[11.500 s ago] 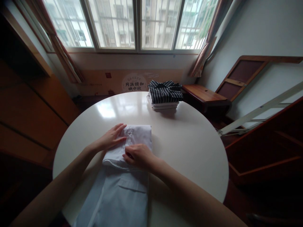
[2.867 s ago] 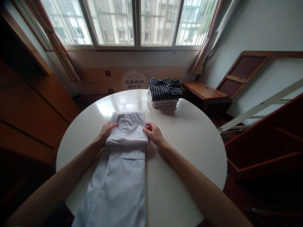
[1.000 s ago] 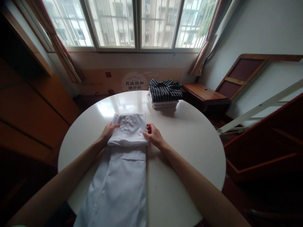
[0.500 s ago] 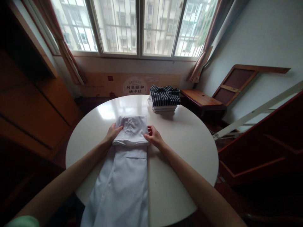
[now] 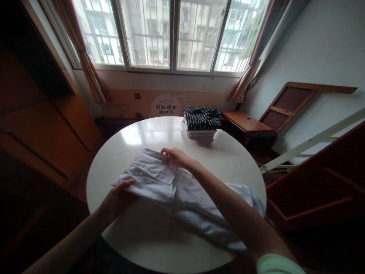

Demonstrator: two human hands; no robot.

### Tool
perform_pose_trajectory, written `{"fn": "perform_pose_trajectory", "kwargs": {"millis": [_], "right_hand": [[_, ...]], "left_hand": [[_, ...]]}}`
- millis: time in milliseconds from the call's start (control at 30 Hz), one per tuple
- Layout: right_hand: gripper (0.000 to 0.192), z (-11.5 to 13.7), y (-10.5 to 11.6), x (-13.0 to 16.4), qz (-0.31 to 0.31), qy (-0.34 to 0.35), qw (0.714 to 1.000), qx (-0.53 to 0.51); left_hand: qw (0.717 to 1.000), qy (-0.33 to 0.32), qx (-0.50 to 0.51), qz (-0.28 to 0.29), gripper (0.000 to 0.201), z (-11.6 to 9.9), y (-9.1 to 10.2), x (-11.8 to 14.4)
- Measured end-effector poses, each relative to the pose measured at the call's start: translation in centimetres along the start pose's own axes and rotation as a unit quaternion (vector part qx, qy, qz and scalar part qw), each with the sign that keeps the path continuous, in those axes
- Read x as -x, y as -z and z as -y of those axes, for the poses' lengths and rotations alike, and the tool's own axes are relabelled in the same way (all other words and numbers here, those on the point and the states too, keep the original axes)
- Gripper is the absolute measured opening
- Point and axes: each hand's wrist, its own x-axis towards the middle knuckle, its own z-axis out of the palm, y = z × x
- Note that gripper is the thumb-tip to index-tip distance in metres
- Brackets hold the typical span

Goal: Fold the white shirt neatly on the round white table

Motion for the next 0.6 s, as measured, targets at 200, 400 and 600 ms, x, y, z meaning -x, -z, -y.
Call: {"fn": "perform_pose_trajectory", "kwargs": {"millis": [200,400,600], "right_hand": [[0.042,3.6,-4.0,0.6,-0.197,-0.009,0.978,0.070],[0.045,4.7,-8.3,2.4,-0.106,-0.022,0.990,0.092],[0.047,3.8,-7.4,2.8,-0.081,-0.009,0.993,0.090]], "left_hand": [[0.999,0.001,0.025,-0.045,0.015,0.4,0.4,-0.4],[0.999,-0.013,0.052,-0.008,0.018,0.6,0.0,-0.2],[0.997,0.000,0.061,-0.041,0.019,0.0,-0.9,0.4]]}}
